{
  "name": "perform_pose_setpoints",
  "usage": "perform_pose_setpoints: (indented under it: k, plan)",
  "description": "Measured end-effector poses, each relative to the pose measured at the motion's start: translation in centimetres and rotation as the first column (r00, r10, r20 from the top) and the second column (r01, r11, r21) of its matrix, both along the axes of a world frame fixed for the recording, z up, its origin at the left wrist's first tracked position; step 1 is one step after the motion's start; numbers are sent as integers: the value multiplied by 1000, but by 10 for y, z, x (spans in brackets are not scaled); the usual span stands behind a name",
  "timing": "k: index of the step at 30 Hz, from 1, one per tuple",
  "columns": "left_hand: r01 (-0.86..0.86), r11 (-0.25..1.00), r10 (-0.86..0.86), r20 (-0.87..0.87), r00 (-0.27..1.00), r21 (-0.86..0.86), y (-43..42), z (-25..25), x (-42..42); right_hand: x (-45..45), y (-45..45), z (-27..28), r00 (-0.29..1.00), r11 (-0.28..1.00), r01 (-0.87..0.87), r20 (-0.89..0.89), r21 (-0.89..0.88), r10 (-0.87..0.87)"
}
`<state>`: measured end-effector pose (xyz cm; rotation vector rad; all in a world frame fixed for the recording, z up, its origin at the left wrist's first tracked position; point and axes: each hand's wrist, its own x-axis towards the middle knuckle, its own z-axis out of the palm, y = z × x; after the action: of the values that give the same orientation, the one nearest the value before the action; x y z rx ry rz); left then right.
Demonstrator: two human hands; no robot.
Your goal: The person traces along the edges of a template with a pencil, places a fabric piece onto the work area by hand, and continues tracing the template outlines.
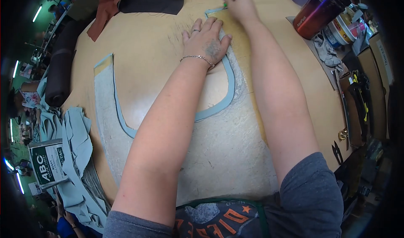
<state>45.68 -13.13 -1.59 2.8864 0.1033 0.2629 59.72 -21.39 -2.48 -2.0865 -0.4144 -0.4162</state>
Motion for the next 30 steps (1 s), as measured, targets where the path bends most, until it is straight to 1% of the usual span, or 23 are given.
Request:
perform_pose_setpoints:
  k: [2, 3, 6, 10, 11, 12, 13, 14, 15, 17, 18, 20, 21, 24, 25, 27, 30]
  plan:
    - [10, 1000, -10, 4, 1000, -24, -1, 0, 0, -9, -12, 22, 989, 999, 19, -145, 43, -12]
    - [11, 999, -10, 8, 1000, -38, -1, 0, 0, -11, -9, 23, 996, 1000, 9, -93, 15, -7]
    - [-12, 999, 11, 19, 1000, 30, -1, -2, 2, -21, 18, 16, 994, 995, -97, -48, -28, 95]
    - [-1, 1000, 1, 16, 1000, 10, -1, 0, 0, -9, 5, 10, 999, 999, -31, 12, -26, 32]
    - [0, 1000, 0, 6, 1000, 10, -1, 1, 0, 10, -11, 4, 986, 955, 126, 136, -269, -92]
    - [-1, 1000, 2, -3, 1000, 10, -1, 2, 0, 19, -26, -4, 993, 990, 105, 55, -90, -101]
    - [-3, 1000, 3, 2, 1000, 12, -1, 1, 1, 23, -39, -10, 996, 991, 92, -27, 92, -90]
    - [-3, 1000, 3, 3, 1000, 14, -1, 0, 0, 26, -48, -17, 992, 958, 93, -108, 272, -66]
    - [0, 1000, 0, 6, 1000, 19, -2, 3, 0, 22, -51, -15, 990, 914, 77, -137, 398, -24]
    - [19, 987, -2, -104, 995, 159, -4, 15, 6, 16, -51, -11, 984, 768, 60, -166, 637, 60]
    - [35, 972, 3, -159, 987, 231, -8, 24, 8, 15, -52, -13, 985, 817, 62, -169, 574, 44]
    - [116, 955, -54, -226, 973, 271, -19, 42, 14, 15, -51, -15, 985, 900, 54, -169, 433, 23]
    - [152, 946, -76, -260, 963, 288, -25, 48, 17, 11, -49, -12, 982, 917, 85, -189, 390, -11]
    - [249, 957, -138, -520, 843, 149, -42, 55, 33, 4, -46, -8, 990, 956, 117, -104, 267, -92]
    - [277, 949, -157, -541, 826, 148, -42, 58, 34, 5, -46, -9, 989, 950, 117, -122, 288, -85]
    - [332, 933, -193, -583, 789, 141, -41, 65, 36, 2, -47, -10, 991, 967, 113, -90, 227, -95]
    - [317, 934, -168, -576, 800, 168, -42, 65, 31, -8, -48, -2, 994, 988, 98, -54, 123, -92]
